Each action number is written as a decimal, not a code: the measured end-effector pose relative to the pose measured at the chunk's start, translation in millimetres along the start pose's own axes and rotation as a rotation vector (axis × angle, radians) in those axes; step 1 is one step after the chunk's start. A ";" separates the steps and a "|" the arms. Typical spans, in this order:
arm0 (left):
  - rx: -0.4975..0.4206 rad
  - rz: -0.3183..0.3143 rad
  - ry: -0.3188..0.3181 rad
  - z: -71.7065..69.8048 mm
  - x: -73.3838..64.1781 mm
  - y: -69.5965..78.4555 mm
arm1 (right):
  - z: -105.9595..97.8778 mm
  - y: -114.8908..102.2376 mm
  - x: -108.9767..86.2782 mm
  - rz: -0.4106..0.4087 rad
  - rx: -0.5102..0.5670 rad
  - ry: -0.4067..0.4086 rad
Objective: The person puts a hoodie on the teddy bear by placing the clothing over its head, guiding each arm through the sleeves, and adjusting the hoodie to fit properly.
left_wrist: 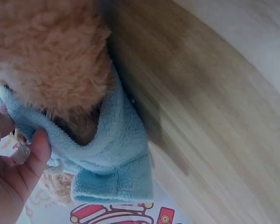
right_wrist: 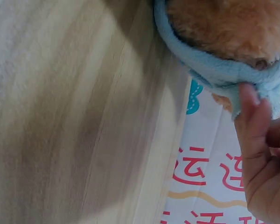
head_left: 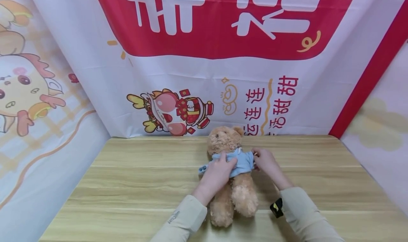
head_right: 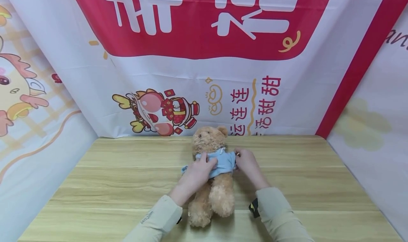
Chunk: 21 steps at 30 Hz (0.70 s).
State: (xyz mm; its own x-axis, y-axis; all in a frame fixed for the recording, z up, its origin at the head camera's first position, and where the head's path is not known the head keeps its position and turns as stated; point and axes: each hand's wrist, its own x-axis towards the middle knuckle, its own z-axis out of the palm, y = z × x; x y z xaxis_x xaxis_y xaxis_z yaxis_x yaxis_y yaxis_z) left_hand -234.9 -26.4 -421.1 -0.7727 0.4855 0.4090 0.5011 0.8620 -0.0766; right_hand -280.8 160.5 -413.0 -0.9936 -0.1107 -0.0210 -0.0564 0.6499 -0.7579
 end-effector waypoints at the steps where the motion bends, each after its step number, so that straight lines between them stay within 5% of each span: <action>1: -0.011 0.004 -0.012 -0.5 -0.6 -0.6 | 0.4 0.9 1.4 0.014 0.001 -0.002; 10: -0.120 -0.064 -0.091 -2.4 -2.5 -3.8 | -4.4 4.6 1.9 -0.036 0.060 0.019; 15: -0.163 -0.149 -0.160 -4.2 2.7 2.2 | -11.0 4.2 -6.4 -0.104 -0.021 -0.029; 21: -0.070 -0.127 -0.046 -1.8 4.1 8.6 | -12.4 -1.2 -9.0 -0.102 -0.053 -0.049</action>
State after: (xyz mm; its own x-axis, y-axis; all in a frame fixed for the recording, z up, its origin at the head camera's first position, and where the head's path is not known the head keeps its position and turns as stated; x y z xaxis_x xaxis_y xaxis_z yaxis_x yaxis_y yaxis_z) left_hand -233.1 -17.2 -418.4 -0.8476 0.3812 0.3691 0.4233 0.9052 0.0373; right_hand -273.0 170.0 -403.9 -0.9767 -0.2135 0.0216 -0.1629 0.6720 -0.7224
